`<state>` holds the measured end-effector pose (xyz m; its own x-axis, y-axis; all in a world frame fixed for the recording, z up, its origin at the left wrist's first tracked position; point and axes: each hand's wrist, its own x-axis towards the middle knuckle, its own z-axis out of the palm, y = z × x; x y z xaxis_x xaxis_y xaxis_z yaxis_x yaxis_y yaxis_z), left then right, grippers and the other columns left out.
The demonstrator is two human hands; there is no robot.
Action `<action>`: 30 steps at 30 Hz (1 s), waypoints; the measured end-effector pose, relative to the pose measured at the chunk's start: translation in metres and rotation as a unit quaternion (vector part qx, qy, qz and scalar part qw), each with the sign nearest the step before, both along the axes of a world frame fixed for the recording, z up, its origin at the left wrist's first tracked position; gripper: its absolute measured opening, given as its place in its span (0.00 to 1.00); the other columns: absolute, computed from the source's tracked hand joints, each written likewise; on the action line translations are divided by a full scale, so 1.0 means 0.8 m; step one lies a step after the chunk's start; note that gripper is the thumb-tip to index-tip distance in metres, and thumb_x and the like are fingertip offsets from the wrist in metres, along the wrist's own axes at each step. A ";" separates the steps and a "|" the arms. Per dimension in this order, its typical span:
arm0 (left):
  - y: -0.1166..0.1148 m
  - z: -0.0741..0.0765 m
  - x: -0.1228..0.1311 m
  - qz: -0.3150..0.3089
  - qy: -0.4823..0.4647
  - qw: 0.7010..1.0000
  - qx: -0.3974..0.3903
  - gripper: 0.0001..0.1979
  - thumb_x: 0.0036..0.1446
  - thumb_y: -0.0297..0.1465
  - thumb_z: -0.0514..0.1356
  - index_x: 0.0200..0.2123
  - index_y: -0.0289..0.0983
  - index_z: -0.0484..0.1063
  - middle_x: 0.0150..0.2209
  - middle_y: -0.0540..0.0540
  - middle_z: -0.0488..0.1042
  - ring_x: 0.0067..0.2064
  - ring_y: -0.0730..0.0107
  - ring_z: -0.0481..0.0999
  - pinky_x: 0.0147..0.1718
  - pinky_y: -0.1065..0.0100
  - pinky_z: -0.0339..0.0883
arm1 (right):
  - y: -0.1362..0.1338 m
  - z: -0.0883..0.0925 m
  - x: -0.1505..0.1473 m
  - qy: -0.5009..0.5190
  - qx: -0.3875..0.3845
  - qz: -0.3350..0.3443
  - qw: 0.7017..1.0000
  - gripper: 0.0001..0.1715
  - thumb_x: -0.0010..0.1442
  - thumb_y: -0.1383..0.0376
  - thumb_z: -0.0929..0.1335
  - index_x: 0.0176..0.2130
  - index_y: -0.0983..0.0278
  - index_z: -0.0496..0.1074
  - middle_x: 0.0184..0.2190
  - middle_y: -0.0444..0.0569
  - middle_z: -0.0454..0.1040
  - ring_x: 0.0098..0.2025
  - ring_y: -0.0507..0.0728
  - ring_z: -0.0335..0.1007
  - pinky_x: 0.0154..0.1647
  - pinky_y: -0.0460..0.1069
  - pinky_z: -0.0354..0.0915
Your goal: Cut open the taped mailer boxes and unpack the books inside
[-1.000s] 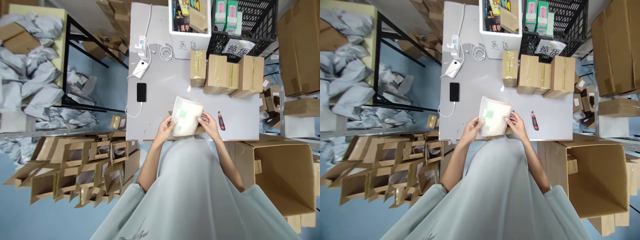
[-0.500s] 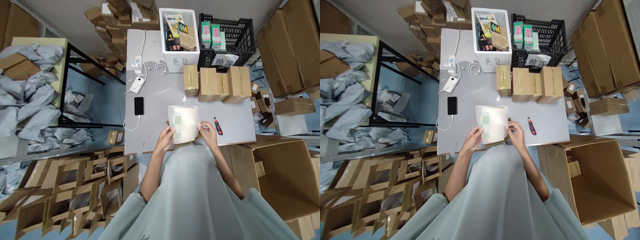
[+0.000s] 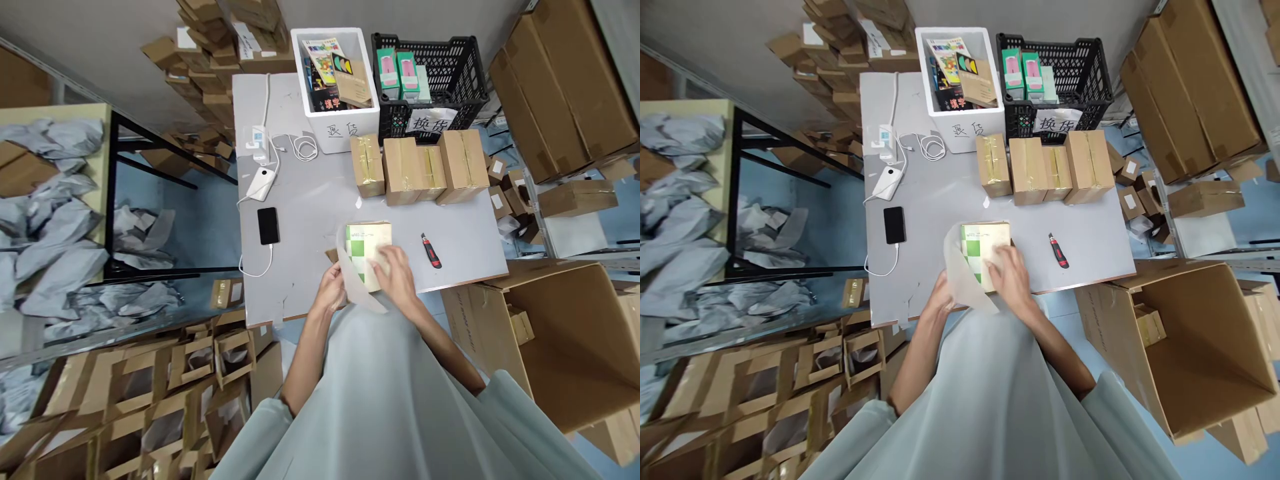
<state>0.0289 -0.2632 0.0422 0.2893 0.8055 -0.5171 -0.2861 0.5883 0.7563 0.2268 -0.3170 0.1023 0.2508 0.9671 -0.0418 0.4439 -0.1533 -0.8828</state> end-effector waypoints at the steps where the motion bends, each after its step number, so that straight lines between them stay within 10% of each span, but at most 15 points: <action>1: -0.001 0.002 0.001 -0.003 -0.004 1.000 0.000 0.29 0.44 0.46 0.86 0.46 0.39 0.87 0.46 0.42 0.90 0.50 0.51 0.89 0.52 0.57 0.84 | 0.002 -0.012 0.009 0.001 -0.019 -0.045 0.999 0.28 0.71 0.52 0.73 0.64 0.60 0.76 0.66 0.64 0.77 0.70 0.71 0.73 0.72 0.66 0.73; 7: -0.004 0.009 -0.002 -0.041 -0.025 0.999 -0.014 0.34 0.49 0.50 0.84 0.53 0.39 0.85 0.50 0.40 0.89 0.48 0.57 0.89 0.49 0.62 0.82 | 0.003 -0.059 0.048 0.273 -0.086 -0.069 0.956 0.45 0.51 0.46 0.84 0.61 0.59 0.76 0.56 0.58 0.85 0.55 0.66 0.84 0.55 0.60 0.83; 14: -0.006 0.015 -0.007 -0.071 -0.002 0.997 -0.018 0.34 0.47 0.52 0.85 0.51 0.39 0.86 0.49 0.40 0.90 0.47 0.54 0.89 0.47 0.61 0.81 | -0.004 -0.045 0.048 0.326 -0.091 -0.065 0.939 0.32 0.46 0.48 0.85 0.46 0.59 0.81 0.48 0.50 0.88 0.52 0.66 0.85 0.60 0.62 0.80; 24: 0.009 -0.015 0.009 0.048 0.158 0.985 0.039 0.28 0.47 0.54 0.82 0.40 0.39 0.86 0.41 0.43 0.87 0.43 0.59 0.83 0.46 0.62 0.76 | -0.016 -0.047 0.064 0.367 -0.075 -0.153 0.914 0.33 0.45 0.45 0.87 0.39 0.58 0.77 0.42 0.52 0.89 0.47 0.64 0.86 0.53 0.59 0.82; 30: 0.033 0.016 -0.033 -0.004 0.426 0.854 0.298 0.13 0.71 0.42 0.65 0.47 0.41 0.87 0.49 0.41 0.87 0.52 0.52 0.82 0.57 0.55 0.74 | -0.044 -0.030 0.137 0.303 -0.033 -0.239 0.922 0.34 0.46 0.48 0.88 0.43 0.59 0.79 0.48 0.54 0.89 0.50 0.63 0.86 0.56 0.60 0.82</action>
